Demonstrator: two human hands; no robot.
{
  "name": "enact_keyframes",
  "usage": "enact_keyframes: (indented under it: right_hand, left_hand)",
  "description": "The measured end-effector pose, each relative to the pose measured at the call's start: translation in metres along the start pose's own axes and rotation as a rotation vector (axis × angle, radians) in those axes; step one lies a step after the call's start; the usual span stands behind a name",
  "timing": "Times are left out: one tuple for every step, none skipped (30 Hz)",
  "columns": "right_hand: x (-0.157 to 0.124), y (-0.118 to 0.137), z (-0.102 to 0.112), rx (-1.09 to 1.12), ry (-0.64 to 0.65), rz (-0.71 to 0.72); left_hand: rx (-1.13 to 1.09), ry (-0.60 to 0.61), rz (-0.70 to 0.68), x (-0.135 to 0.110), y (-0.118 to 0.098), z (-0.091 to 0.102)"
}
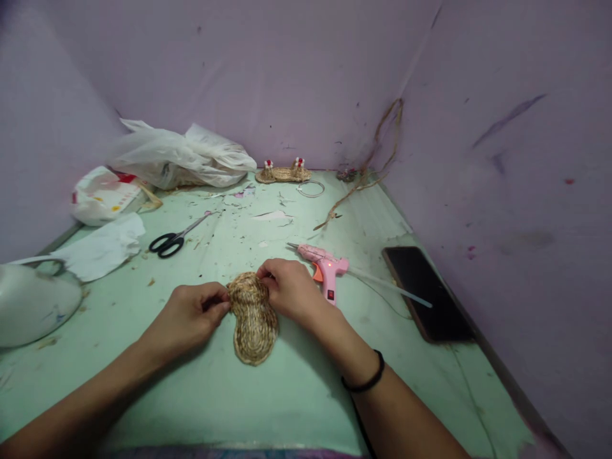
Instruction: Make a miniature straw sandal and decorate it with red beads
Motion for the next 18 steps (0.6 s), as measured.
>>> enact_keyframes:
  right_hand:
    - [-0.001, 0.001, 0.0, -0.004, -0.002, 0.003]
    - [-0.001, 0.001, 0.0, -0.004, -0.003, 0.007]
    - [-0.002, 0.001, 0.001, -0.001, -0.003, 0.013]
    - [-0.002, 0.001, 0.0, 0.006, -0.002, 0.021]
    - [-0.002, 0.001, 0.0, 0.015, -0.001, 0.032]
    - [-0.002, 0.001, 0.0, 0.026, 0.0, 0.044]
    - [-0.002, 0.001, 0.0, 0.036, -0.002, 0.058]
    - [-0.001, 0.001, 0.001, 0.045, -0.011, 0.073]
    - [-0.001, 0.002, 0.002, 0.052, -0.027, 0.087]
    - [-0.002, 0.002, 0.004, 0.058, -0.051, 0.098]
    - [-0.002, 0.003, 0.006, 0.067, -0.081, 0.107]
    - [-0.003, 0.003, 0.008, 0.079, -0.117, 0.112]
    - [-0.003, 0.004, 0.011, 0.094, -0.153, 0.117]
    - [-0.005, 0.005, 0.014, 0.112, -0.189, 0.123]
    - [-0.006, 0.006, 0.017, 0.13, -0.223, 0.13]
    - [-0.008, 0.008, 0.019, 0.147, -0.255, 0.14]
    - [-0.009, 0.009, 0.022, 0.159, -0.286, 0.151]
    - [-0.011, 0.011, 0.025, 0.169, -0.313, 0.165]
  left_hand:
    - [0.005, 0.0, -0.008, 0.0, -0.001, 0.0]
    - [0.006, -0.001, -0.013, 0.0, -0.001, 0.0]
    - [0.005, -0.002, -0.016, 0.0, -0.001, 0.0]
    - [0.006, -0.005, -0.02, 0.0, -0.002, 0.001]
    - [0.009, -0.007, -0.025, 0.0, -0.002, 0.001]
    - [0.012, -0.005, -0.03, 0.0, -0.002, 0.001]
    - [0.015, -0.005, -0.036, 0.0, -0.003, 0.002]
    - [0.019, -0.005, -0.04, 0.0, -0.003, 0.002]
    - [0.022, -0.006, -0.042, 0.0, -0.003, 0.002]
    - [0.023, -0.007, -0.044, 0.0, -0.003, 0.003]
    - [0.022, -0.01, -0.047, 0.0, -0.003, 0.003]
    - [0.021, -0.014, -0.053, -0.001, -0.004, 0.004]
    - [0.019, -0.017, -0.063, -0.001, -0.005, 0.005]
    - [0.019, -0.017, -0.076, -0.002, -0.007, 0.006]
    - [0.024, -0.017, -0.09, -0.002, -0.009, 0.007]
    - [0.034, -0.013, -0.106, -0.003, -0.012, 0.007]
    - [0.046, -0.007, -0.12, -0.003, -0.015, 0.008]
    - [0.055, 0.001, -0.131, -0.004, -0.018, 0.009]
Point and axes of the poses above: each hand's wrist, its own x-axis towards the middle knuckle, its own z-axis out of the back of the hand, y = z × x, the point moved 10 cm from there along x, towards the middle knuckle, and after that the axes turned 8 degrees about -z, right-handed, at the moved point
